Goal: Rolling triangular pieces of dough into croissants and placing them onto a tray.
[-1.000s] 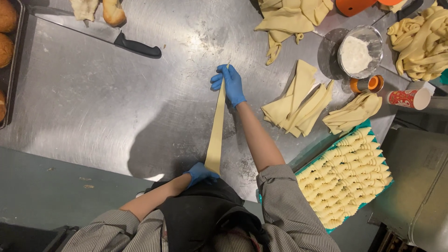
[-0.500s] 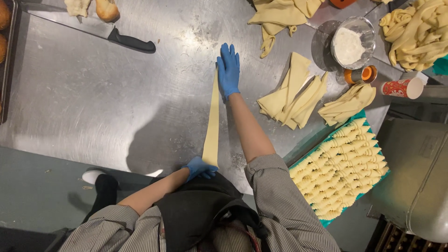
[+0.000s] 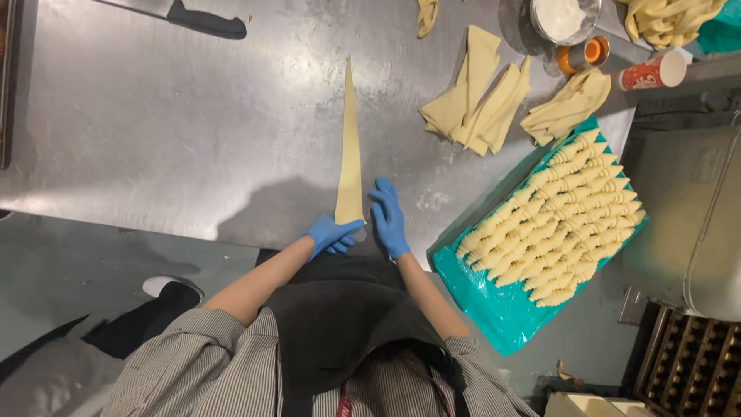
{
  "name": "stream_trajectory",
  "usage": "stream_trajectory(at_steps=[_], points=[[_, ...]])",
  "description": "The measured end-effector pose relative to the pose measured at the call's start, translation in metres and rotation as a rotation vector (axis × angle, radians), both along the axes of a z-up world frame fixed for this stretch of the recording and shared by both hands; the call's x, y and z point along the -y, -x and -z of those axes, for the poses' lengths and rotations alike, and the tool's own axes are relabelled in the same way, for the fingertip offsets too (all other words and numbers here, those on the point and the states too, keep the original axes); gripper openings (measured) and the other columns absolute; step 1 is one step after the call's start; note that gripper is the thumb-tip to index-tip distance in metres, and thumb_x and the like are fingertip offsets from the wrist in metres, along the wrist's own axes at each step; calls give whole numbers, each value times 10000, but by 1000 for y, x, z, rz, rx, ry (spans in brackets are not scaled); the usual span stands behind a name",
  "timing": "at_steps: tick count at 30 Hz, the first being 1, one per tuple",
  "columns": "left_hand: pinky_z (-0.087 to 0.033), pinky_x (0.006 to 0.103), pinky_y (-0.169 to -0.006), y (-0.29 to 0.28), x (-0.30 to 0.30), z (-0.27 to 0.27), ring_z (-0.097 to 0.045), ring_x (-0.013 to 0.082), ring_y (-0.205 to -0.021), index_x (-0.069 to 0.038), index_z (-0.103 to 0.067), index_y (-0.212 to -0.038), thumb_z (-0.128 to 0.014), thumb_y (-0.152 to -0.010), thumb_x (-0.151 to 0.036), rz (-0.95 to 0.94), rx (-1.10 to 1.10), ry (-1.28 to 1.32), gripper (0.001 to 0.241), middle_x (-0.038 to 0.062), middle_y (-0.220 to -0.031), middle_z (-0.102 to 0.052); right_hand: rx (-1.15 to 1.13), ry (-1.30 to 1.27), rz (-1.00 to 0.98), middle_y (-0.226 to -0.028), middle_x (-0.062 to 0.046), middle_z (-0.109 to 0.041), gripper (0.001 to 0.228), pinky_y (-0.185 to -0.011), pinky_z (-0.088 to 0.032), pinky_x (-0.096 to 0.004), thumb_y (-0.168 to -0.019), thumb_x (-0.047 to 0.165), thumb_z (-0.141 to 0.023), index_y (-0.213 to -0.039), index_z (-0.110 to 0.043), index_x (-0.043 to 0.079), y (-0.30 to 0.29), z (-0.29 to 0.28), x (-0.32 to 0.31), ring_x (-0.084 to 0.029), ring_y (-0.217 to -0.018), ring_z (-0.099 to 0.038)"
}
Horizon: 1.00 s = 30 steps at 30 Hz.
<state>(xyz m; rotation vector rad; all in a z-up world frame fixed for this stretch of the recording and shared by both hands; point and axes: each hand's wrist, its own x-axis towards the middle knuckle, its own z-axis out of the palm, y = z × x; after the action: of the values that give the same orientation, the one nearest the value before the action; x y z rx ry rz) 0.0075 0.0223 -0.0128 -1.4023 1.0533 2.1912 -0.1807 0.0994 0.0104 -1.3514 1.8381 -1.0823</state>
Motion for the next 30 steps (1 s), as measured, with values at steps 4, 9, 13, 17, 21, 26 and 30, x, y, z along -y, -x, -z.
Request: stream_trajectory(at_steps=[4, 9, 13, 17, 21, 26, 30], points=[[-525, 316, -562, -29, 8, -33, -678, 156, -559, -98, -780, -766, -732, -844, -669, 287, 94, 327, 578, 3, -666, -740, -182, 67, -116, -1572, -199, -467, 293, -1293, -162, -571, -913, 173, -727, -1180, -652, 81, -18, -18, -24, -415, -1527, -351], [-510, 454, -823, -55, 10, -47, -669, 302, -898, -133, -743, -920, -801, -773, -458, 370, -177, 1427, 361, 82, -956, -710, -355, 100, -194, -1518, -156, -520, 278, -1275, -101, -640, -815, 270, -847, -1045, -733, 164, -26, -27, -19, -410, -1481, -399], [-445, 453, -923, -48, 21, -39, -628, 302, -1039, -138, -733, -1000, -801, -786, -362, 333, -445, 1674, 317, 85, -1077, -672, -378, 113, -179, -1518, -144, -530, 203, -1267, -119, -612, -801, 280, -855, -957, -758, 193, -25, -19, -15, -407, -1476, -405], [-422, 439, -904, -39, 21, -47, -607, 284, -1008, -169, -722, -955, -792, -852, -303, 278, -504, 1651, 183, 68, -1035, -643, -318, 60, -100, -1547, -143, -520, 163, -1280, -160, -582, -844, 269, -833, -972, -772, 187, -27, -8, -14, -389, -1508, -390], [-424, 436, -870, -32, 25, -59, -608, 288, -971, -153, -704, -909, -768, -843, -251, 205, -460, 1584, 135, 76, -996, -626, -292, 48, -76, -1520, -131, -543, 133, -1274, -156, -577, -807, 259, -836, -902, -781, 184, -27, -13, -1, -389, -1510, -369], [-443, 458, -822, -32, 41, -61, -595, 307, -910, -146, -728, -878, -786, -817, -241, 336, -470, 1533, 126, 80, -927, -612, -268, 63, -115, -1522, -144, -535, 188, -1264, -183, -574, -805, 260, -840, -940, -767, 151, -17, -28, -4, -394, -1505, -361], [-477, 461, -783, -50, 50, -55, -597, 337, -875, -87, -728, -906, -788, -805, -212, 287, -640, 1483, 171, 97, -912, -624, -284, 71, -132, -1510, -142, -557, 170, -1271, -223, -563, -809, 256, -847, -925, -775, 155, -9, -25, -15, -387, -1500, -394]])
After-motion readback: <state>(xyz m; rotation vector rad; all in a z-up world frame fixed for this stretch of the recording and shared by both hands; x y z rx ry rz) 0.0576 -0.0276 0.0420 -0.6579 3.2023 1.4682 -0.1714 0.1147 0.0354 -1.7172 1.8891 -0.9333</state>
